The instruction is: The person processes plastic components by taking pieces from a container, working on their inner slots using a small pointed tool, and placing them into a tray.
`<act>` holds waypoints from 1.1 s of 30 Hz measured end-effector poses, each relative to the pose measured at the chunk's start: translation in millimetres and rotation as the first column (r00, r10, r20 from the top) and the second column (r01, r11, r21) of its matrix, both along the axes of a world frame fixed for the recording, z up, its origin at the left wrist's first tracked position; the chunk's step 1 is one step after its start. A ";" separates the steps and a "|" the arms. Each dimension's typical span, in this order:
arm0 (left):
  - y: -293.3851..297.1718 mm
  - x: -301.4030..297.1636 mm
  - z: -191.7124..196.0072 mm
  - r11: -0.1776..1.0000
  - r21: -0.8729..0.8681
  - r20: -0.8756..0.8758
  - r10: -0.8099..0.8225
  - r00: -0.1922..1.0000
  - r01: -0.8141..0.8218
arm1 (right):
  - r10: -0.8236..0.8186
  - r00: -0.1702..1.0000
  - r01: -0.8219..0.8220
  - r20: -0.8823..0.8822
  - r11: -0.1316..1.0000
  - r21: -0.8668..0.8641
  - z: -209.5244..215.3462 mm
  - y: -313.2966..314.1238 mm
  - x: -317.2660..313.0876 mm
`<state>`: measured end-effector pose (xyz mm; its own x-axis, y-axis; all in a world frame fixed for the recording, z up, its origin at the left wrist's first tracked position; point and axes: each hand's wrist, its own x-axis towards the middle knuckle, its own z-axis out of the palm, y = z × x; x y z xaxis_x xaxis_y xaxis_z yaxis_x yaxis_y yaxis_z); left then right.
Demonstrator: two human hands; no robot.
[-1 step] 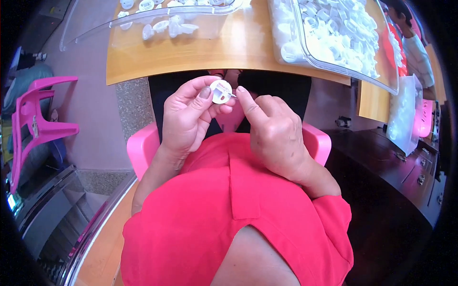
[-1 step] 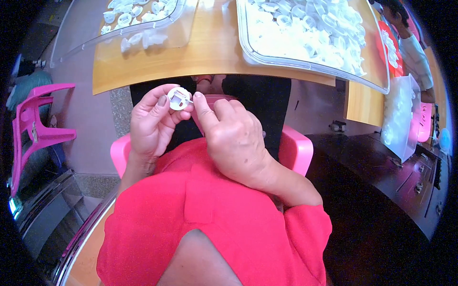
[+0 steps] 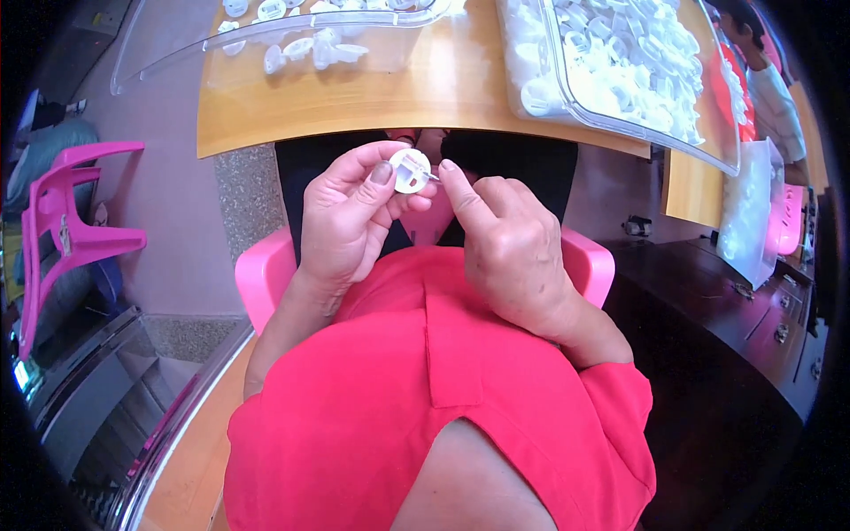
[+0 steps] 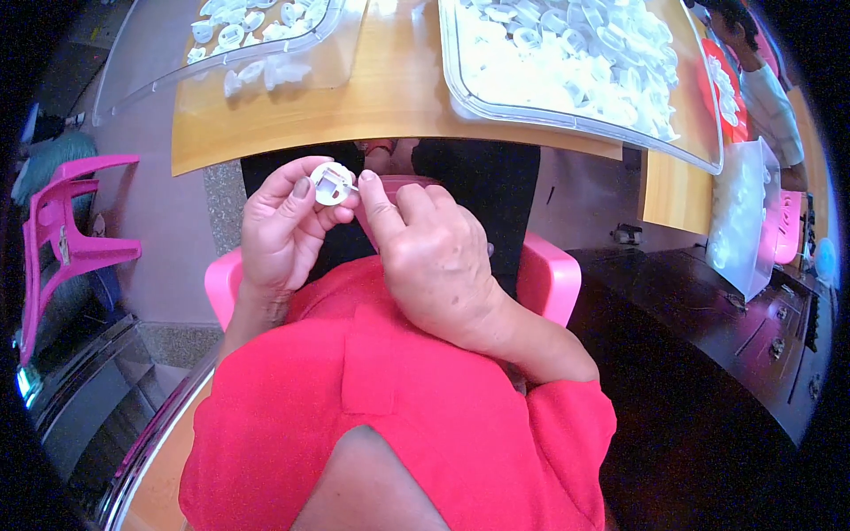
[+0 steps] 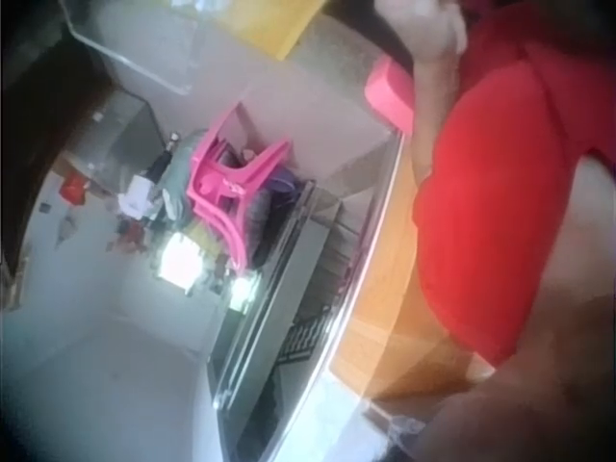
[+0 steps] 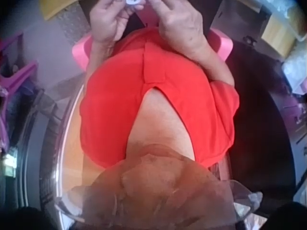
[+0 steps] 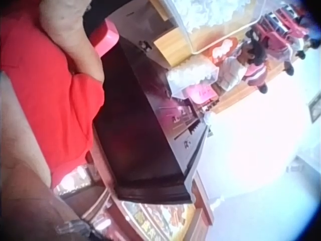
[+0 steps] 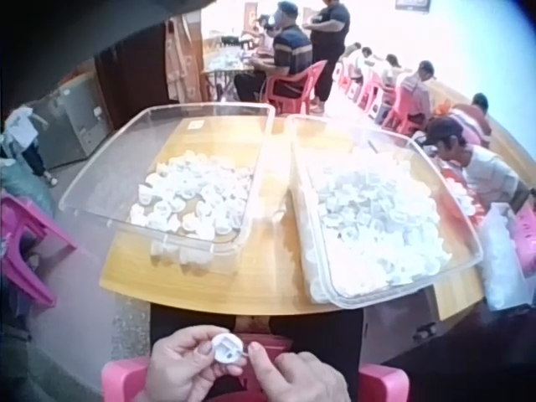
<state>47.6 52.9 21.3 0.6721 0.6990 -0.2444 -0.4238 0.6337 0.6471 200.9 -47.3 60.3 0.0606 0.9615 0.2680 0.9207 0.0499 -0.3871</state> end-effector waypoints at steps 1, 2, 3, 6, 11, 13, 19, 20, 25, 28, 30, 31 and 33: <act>-0.1 -0.2 0.0 1.000 0.015 -0.003 0.004 1.000 -0.004 | 0.010 0.999 -0.010 0.039 1.000 -0.001 1.3 0.2 -0.3; -0.5 -0.2 0.0 1.000 0.014 -0.003 0.004 1.000 -0.004 | 0.011 0.999 -0.010 0.039 1.000 -0.001 0.9 1.0 -0.5; -1.2 0.1 -0.3 1.000 0.022 -0.010 0.006 1.000 -0.005 | 0.011 0.999 -0.012 0.049 1.000 0.019 0.0 1.9 -0.5; -2.2 0.4 -0.7 1.000 0.024 -0.022 0.007 1.000 -0.006 | 0.007 0.998 -0.008 0.061 1.000 0.020 -0.4 1.6 -1.0; -2.9 0.5 -1.1 1.000 0.026 -0.027 0.005 1.000 -0.004 | 0.012 0.997 -0.013 0.074 1.000 0.021 -3.0 1.3 -0.9; -3.1 0.9 -1.3 0.999 0.033 -0.035 0.007 0.999 -0.006 | 0.014 0.995 -0.016 0.100 1.000 0.010 -3.9 0.8 -1.4; -4.7 0.5 -3.9 0.996 0.093 -0.019 -0.005 1.000 0.007 | 0.051 0.979 -0.052 0.198 0.999 -0.001 -4.4 1.5 -2.9; -5.1 0.6 -4.1 0.996 0.093 -0.019 -0.007 1.000 0.009 | 0.049 0.979 -0.050 0.198 0.999 -0.001 -3.7 1.0 -2.8; -7.3 -1.1 -7.2 0.989 0.145 -0.078 -0.012 0.997 0.024 | 0.121 0.926 -0.127 0.358 0.992 -0.007 0.3 0.8 0.2; -7.2 1.5 -4.4 0.991 0.131 -0.050 -0.030 0.998 0.037 | 0.120 0.888 -0.146 0.445 0.989 0.026 -1.4 0.7 -1.0; -7.5 1.6 -5.5 0.991 0.134 -0.059 -0.021 0.998 0.029 | 0.120 0.889 -0.150 0.442 0.988 0.034 -1.9 2.9 -0.5; -7.5 1.5 -6.3 0.990 0.138 -0.068 -0.008 0.998 0.018 | 0.124 0.890 -0.158 0.439 0.987 0.042 -2.0 3.7 0.0; -6.9 0.9 -8.1 0.989 0.148 -0.062 -0.015 0.998 0.024 | 0.130 0.887 -0.138 0.443 0.990 -0.014 0.8 2.4 -0.9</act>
